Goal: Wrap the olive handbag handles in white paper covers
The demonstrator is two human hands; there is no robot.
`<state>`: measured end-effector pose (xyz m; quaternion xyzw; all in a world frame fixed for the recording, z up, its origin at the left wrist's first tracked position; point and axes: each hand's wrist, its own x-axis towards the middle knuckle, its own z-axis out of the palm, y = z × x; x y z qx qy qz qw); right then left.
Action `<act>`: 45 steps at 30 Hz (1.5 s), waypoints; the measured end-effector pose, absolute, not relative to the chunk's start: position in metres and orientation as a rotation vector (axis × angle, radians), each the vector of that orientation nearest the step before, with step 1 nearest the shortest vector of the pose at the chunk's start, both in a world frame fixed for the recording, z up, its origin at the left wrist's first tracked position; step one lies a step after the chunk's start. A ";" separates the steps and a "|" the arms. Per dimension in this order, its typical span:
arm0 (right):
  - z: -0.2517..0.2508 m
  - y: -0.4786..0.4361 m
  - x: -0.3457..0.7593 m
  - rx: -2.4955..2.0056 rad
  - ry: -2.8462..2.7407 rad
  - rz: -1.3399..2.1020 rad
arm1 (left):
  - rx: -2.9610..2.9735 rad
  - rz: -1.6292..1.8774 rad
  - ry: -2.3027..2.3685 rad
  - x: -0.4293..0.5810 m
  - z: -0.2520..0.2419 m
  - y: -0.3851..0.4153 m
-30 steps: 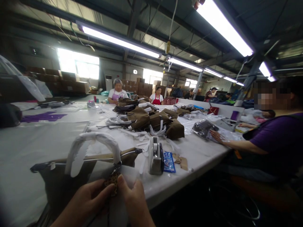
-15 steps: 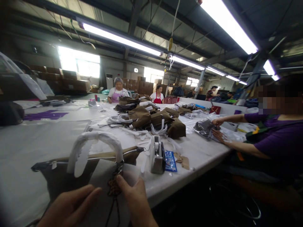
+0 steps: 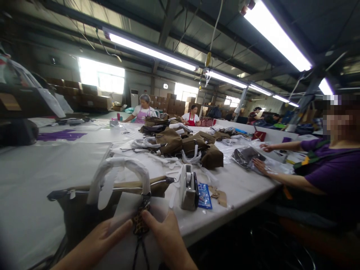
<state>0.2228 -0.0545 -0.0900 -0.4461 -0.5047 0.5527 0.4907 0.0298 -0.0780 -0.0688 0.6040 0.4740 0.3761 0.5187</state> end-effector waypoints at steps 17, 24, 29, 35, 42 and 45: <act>-0.120 -0.068 0.242 -0.678 -0.823 1.780 | 1.436 1.022 1.203 0.041 -0.096 -0.074; -0.147 -0.074 0.218 -0.816 -0.997 1.389 | 1.534 0.991 1.319 0.045 -0.088 -0.078; -0.137 -0.078 0.194 -0.983 -1.133 1.107 | 1.584 0.944 1.251 0.048 -0.071 -0.087; -0.133 -0.076 0.185 -0.969 -1.255 1.156 | 1.919 0.962 1.421 0.035 -0.060 -0.093; -0.123 -0.061 0.198 -0.954 -1.275 1.308 | 2.237 0.922 1.632 0.029 -0.056 -0.084; -0.124 -0.058 0.194 -1.041 -1.311 1.208 | 2.282 0.985 1.688 0.030 -0.062 -0.084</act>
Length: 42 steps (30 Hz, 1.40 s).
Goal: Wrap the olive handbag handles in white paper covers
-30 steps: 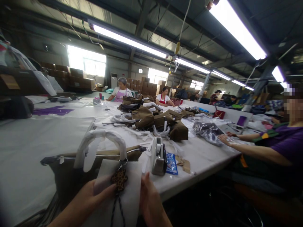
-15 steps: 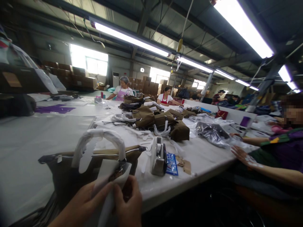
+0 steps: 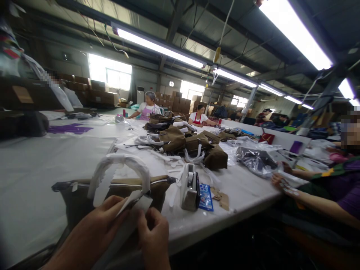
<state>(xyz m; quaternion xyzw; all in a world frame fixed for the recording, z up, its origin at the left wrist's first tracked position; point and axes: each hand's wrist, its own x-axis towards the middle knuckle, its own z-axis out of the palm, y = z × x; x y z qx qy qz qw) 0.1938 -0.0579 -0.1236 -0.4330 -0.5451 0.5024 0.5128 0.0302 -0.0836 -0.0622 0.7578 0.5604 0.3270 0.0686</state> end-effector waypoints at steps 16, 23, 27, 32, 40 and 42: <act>-0.116 -0.062 0.178 -1.089 -1.349 1.103 | 2.514 1.355 1.902 0.031 -0.097 -0.080; -0.121 -0.064 0.174 -1.081 -1.312 1.124 | 2.704 1.567 1.612 0.033 -0.092 -0.088; -0.122 -0.065 0.172 -1.062 -1.259 1.208 | 2.789 1.429 1.596 0.025 -0.105 -0.093; -0.116 -0.066 0.175 -1.029 -1.291 1.194 | 2.884 1.383 1.546 0.031 -0.107 -0.098; -0.112 -0.065 0.180 -1.021 -1.320 1.189 | 2.361 1.364 1.511 0.029 -0.078 -0.108; -0.113 -0.064 0.181 -1.014 -1.306 1.238 | 2.103 1.342 1.597 0.016 -0.068 -0.104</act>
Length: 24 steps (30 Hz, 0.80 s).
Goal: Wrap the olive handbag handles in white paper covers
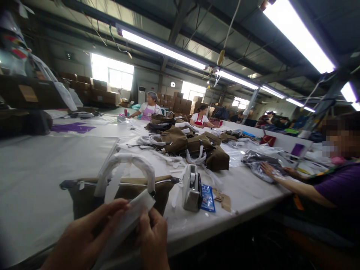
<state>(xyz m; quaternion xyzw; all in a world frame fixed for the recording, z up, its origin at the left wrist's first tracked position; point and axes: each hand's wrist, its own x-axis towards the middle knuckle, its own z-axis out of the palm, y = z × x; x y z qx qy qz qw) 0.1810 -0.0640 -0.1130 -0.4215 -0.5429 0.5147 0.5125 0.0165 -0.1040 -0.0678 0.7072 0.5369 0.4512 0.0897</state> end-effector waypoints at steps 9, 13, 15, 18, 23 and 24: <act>-0.118 -0.057 0.192 -0.887 -1.285 1.359 | 1.612 0.899 1.261 0.015 -0.052 -0.081; -0.113 -0.057 0.198 -0.884 -1.356 1.346 | 1.460 0.849 1.076 0.029 -0.071 -0.076; -0.108 -0.059 0.201 -0.920 -1.433 1.292 | 1.410 0.877 1.105 0.031 -0.078 -0.076; -0.099 -0.060 0.204 -1.000 -1.549 1.171 | 1.381 0.920 1.192 0.033 -0.082 -0.077; -0.092 -0.057 0.211 -1.072 -1.556 0.977 | 1.315 0.918 1.213 0.037 -0.080 -0.080; -0.092 -0.056 0.211 -1.077 -1.539 0.965 | 1.304 0.925 1.212 0.038 -0.081 -0.081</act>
